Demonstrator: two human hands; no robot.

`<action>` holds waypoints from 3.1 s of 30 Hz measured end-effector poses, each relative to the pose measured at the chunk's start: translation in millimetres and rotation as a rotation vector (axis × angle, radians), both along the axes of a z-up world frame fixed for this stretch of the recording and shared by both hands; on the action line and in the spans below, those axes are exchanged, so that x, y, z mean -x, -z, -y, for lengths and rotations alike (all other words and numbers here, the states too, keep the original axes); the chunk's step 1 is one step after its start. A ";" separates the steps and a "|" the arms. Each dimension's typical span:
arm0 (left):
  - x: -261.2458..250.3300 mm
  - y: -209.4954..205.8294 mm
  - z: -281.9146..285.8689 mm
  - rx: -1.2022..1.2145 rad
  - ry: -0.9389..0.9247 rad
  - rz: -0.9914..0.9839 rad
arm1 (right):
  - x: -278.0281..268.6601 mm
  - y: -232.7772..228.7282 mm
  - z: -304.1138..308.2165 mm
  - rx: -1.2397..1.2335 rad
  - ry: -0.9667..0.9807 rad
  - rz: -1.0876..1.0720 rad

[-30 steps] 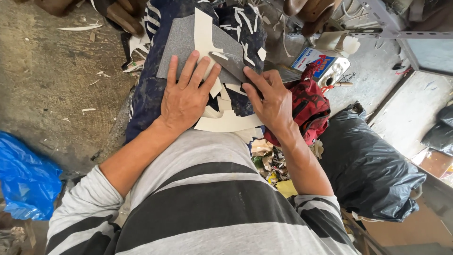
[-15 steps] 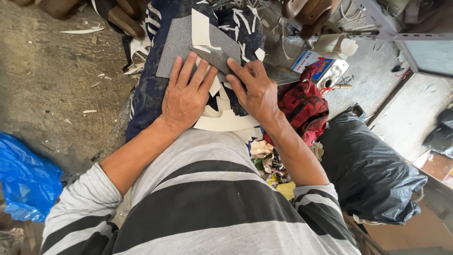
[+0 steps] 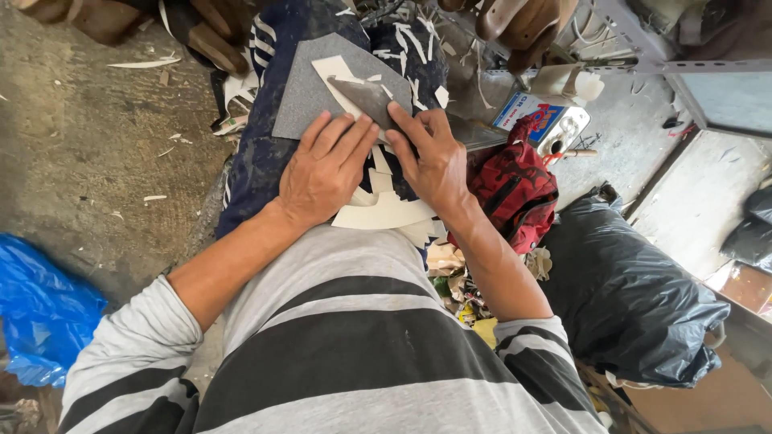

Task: Trimming the excess edges of a leather piece using a sharp knife in a workshop environment.

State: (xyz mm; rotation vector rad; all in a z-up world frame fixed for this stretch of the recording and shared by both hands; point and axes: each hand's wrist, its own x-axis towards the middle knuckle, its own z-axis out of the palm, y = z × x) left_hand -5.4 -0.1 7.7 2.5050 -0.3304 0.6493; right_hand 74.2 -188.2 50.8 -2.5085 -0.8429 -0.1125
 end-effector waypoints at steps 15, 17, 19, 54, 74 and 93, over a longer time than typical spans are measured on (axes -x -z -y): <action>0.4 -3.4 -2.8 -0.044 -0.010 0.001 | 11.7 -22.3 -0.4 0.013 0.044 -0.136; 1.2 -2.0 -2.4 -0.048 -0.004 -0.007 | 11.7 -23.4 -3.8 0.009 0.055 -0.147; 1.7 -1.4 -3.5 -0.057 0.004 -0.035 | 10.2 -24.2 -7.0 0.051 0.050 -0.109; 4.7 -1.5 -0.6 -0.220 -0.122 0.008 | 3.9 -23.3 -7.4 -0.113 0.103 -0.216; -3.5 -2.5 -1.0 -0.239 -0.113 0.010 | -27.0 4.5 -31.4 0.048 0.023 0.012; -285.3 -28.4 55.5 -0.416 0.277 0.303 | 31.7 27.0 114.8 -0.874 0.983 -0.471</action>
